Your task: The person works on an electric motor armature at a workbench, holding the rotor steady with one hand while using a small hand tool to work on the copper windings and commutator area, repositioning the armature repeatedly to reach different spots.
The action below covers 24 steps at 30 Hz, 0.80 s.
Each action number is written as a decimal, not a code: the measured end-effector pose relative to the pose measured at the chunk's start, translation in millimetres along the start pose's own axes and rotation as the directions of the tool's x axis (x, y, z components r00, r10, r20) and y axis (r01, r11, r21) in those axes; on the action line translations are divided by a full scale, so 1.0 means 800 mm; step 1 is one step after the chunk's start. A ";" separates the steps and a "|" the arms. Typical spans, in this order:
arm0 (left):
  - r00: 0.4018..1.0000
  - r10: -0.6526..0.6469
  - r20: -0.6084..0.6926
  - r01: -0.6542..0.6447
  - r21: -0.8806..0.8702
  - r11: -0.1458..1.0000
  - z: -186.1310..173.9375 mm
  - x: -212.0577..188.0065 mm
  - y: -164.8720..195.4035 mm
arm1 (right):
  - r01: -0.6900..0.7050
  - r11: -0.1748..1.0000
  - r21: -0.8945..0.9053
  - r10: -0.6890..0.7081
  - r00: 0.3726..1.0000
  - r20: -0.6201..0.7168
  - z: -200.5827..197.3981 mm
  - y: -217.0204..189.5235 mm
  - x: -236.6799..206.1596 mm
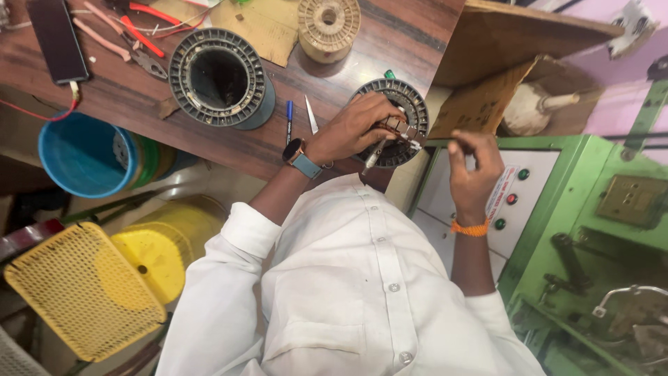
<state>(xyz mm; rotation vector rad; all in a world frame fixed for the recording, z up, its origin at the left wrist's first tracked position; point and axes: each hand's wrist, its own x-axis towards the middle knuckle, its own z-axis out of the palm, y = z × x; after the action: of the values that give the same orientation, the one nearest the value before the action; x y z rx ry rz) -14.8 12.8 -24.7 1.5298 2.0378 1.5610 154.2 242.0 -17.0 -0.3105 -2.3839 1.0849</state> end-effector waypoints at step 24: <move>0.964 -0.249 -0.092 0.238 -0.112 0.965 0.007 -0.007 0.050 | 0.174 0.966 -0.192 -0.198 0.974 -0.112 0.097 -0.100 -0.079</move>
<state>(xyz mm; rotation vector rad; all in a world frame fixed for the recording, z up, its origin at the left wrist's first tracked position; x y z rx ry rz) 16.3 9.5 1.7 1.1339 2.0740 1.6483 166.7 114.7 -21.5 -0.2072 -2.3436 0.7420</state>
